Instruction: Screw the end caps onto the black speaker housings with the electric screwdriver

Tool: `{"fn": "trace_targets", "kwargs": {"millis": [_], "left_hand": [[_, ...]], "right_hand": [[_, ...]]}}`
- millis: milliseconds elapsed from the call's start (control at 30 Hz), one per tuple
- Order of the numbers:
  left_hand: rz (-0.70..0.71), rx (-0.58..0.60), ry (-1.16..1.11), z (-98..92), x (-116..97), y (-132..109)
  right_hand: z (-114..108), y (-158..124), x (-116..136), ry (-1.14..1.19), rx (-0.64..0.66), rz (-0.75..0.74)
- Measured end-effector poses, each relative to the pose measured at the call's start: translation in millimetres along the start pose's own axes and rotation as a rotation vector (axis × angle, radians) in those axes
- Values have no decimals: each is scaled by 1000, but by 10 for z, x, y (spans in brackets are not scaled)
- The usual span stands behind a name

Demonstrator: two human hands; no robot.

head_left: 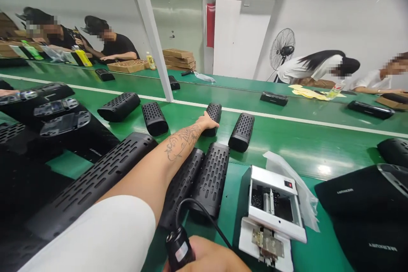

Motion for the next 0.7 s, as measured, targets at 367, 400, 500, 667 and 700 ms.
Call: {"fn": "trace_targets", "kwargs": {"millis": [367, 400, 500, 667, 700], "left_hand": [[267, -85, -95, -1066, -61, -751], [303, -100, -98, -1259, -74, -881], [405, -153, -99, -1858, -32, -1390], [603, -373, 80, -2639, 475, -2434], [666, -423, 118, -2736, 618, -2628]], "right_hand": [[-96, 495, -346, -25, 156, -82], [-81, 522, -345, -33, 187, -77], [-18, 578, -309, -57, 267, -64], [104, 558, -234, -97, 374, -42], [125, 544, -222, -99, 387, -37]]}}
Point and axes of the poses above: each hand's wrist, its own y-axis towards the middle knuckle, its own z-axis out of the palm, x = y × z, the point moved 5 cm from there along y, towards the middle knuckle, and after that the axes turned 15 degrees about -x, right-handed, at the moved point
